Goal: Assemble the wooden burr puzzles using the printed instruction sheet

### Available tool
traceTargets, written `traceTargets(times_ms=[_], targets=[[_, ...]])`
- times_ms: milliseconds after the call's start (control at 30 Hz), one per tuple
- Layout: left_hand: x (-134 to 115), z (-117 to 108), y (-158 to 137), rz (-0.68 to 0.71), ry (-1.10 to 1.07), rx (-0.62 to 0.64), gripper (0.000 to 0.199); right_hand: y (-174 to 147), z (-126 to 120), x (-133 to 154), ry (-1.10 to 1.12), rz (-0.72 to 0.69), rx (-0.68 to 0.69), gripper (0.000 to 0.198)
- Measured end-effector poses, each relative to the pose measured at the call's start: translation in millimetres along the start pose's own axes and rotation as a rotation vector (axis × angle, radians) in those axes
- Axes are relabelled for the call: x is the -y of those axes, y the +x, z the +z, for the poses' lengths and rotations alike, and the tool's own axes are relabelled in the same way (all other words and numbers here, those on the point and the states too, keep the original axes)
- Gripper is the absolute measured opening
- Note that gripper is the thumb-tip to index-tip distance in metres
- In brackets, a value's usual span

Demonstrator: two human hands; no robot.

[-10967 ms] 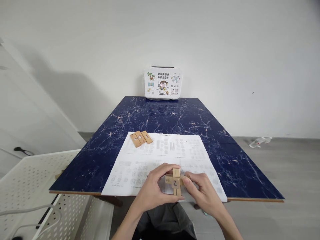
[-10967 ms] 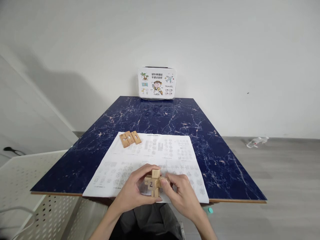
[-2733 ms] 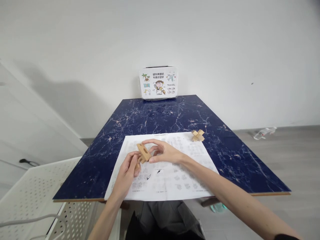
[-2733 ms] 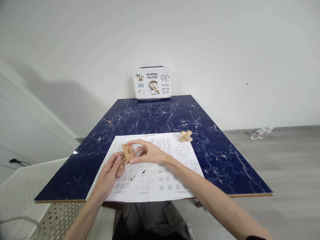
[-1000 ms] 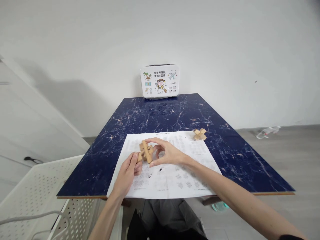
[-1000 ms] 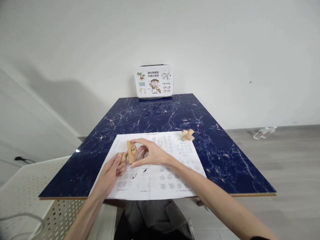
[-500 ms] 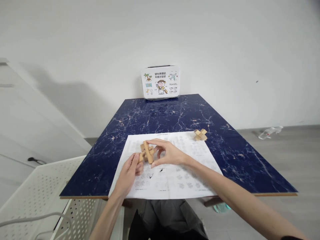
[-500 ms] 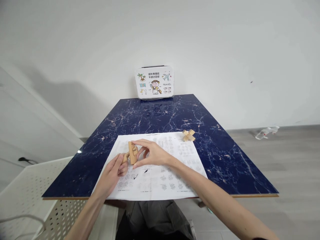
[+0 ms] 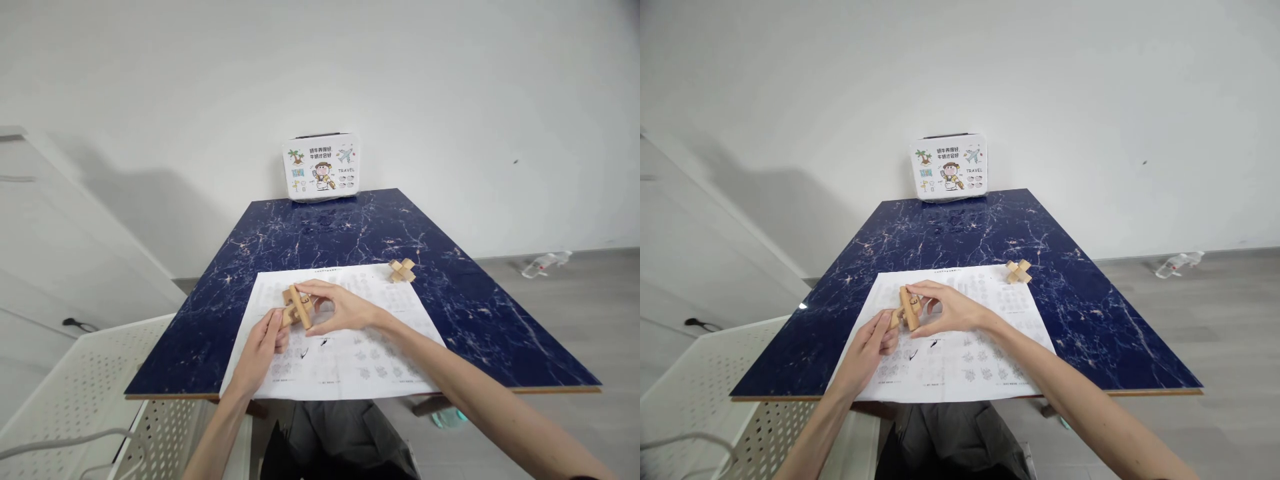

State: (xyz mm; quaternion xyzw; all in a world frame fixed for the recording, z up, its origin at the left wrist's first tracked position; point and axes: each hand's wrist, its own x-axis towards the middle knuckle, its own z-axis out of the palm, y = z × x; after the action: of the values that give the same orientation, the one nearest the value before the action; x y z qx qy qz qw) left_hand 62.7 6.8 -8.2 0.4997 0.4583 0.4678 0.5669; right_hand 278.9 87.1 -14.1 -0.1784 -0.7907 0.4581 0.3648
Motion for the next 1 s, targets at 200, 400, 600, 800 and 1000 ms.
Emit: traceTargets(times_ms=[200, 400, 600, 800, 1000], targets=[[0, -2, -1, -0.002, 0.046, 0.015, 0.047, -1, -2, 4, -0.024, -0.002, 0.028, 0.088], [1, 0, -1, 0.024, 0.060, -0.008, 0.046, 2, 8, 6, 0.025, 0.023, -0.039, 0.090], [3, 2, -3, -0.006, 0.048, -0.053, 0.048, 5, 20, -1, 0.107, 0.039, -0.043, 0.088], [4, 2, -2, -0.030, 0.040, -0.055, 0.048, 5, 24, -1, 0.084, 0.045, -0.053, 0.091], [1, 6, -3, -0.030, 0.086, -0.086, 0.050, 5, 25, 4, 0.077, 0.069, -0.042, 0.090]])
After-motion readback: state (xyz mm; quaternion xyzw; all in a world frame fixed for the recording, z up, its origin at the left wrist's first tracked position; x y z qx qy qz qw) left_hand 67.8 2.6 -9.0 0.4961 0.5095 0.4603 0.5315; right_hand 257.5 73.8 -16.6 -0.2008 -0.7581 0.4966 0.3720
